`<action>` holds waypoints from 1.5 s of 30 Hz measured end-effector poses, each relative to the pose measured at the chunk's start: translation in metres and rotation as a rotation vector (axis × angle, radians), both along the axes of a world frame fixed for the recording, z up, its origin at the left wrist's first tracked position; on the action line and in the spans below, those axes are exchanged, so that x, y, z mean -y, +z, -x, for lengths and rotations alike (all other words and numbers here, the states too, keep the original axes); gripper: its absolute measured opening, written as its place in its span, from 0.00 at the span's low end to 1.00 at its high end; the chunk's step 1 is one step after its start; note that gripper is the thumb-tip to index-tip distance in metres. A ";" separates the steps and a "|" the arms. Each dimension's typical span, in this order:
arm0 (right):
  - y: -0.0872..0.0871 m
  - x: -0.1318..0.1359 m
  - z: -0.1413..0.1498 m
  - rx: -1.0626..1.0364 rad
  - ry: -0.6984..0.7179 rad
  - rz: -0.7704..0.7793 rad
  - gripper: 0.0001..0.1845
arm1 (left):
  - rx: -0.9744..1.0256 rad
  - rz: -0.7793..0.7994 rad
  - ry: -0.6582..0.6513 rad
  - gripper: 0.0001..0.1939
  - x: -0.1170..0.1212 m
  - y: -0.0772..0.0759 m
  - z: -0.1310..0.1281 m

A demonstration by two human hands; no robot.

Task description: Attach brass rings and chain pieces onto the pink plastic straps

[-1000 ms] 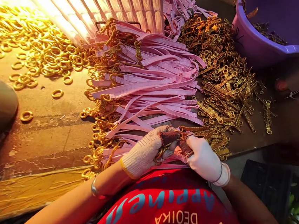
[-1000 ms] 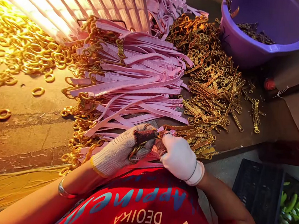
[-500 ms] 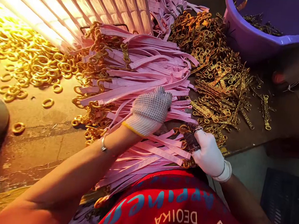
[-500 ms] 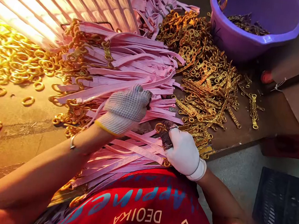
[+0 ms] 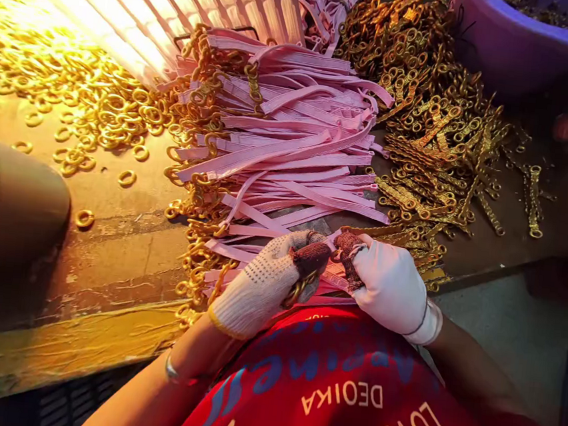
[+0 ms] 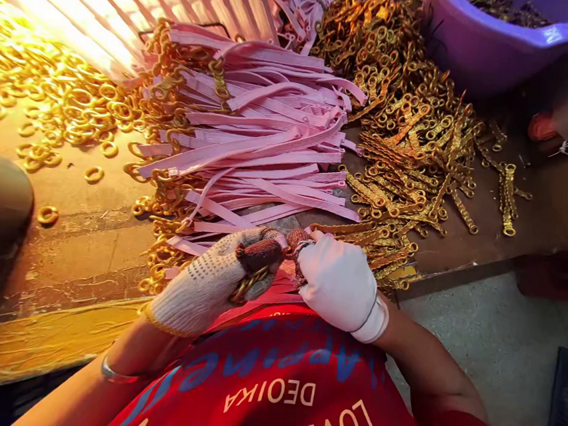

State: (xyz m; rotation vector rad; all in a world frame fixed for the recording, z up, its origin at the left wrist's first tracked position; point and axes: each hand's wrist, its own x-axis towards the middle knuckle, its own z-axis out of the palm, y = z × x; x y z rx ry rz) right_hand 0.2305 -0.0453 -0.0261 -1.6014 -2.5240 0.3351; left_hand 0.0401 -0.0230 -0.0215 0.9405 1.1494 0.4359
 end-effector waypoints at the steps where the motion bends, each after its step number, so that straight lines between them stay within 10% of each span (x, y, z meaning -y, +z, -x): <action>1: 0.000 0.002 0.002 0.069 0.007 -0.023 0.16 | -0.034 -0.038 -0.020 0.19 0.000 -0.001 -0.001; 6: -0.004 0.009 0.009 0.284 0.016 -0.185 0.12 | -0.254 -0.506 -0.122 0.09 -0.003 0.000 -0.003; 11: -0.007 0.010 0.011 0.371 0.008 -0.281 0.15 | -0.235 -0.440 -0.158 0.14 0.000 -0.015 -0.003; 15: -0.001 0.005 0.010 0.373 -0.007 -0.063 0.09 | -0.187 -0.591 -0.267 0.09 0.002 -0.039 -0.002; 22: 0.011 0.002 0.004 0.279 0.002 0.150 0.10 | -0.169 -0.320 -0.176 0.14 -0.001 -0.023 -0.001; 33: -0.029 0.004 -0.005 0.204 0.199 0.053 0.13 | -0.100 -0.239 -0.171 0.08 -0.004 -0.034 -0.003; 40: -0.008 0.014 -0.028 0.163 0.123 0.056 0.07 | 0.019 0.017 -0.002 0.20 -0.005 -0.025 0.002; 45: -0.007 -0.025 -0.112 -0.187 -0.447 -0.203 0.13 | 0.138 0.350 0.350 0.15 -0.012 -0.014 0.007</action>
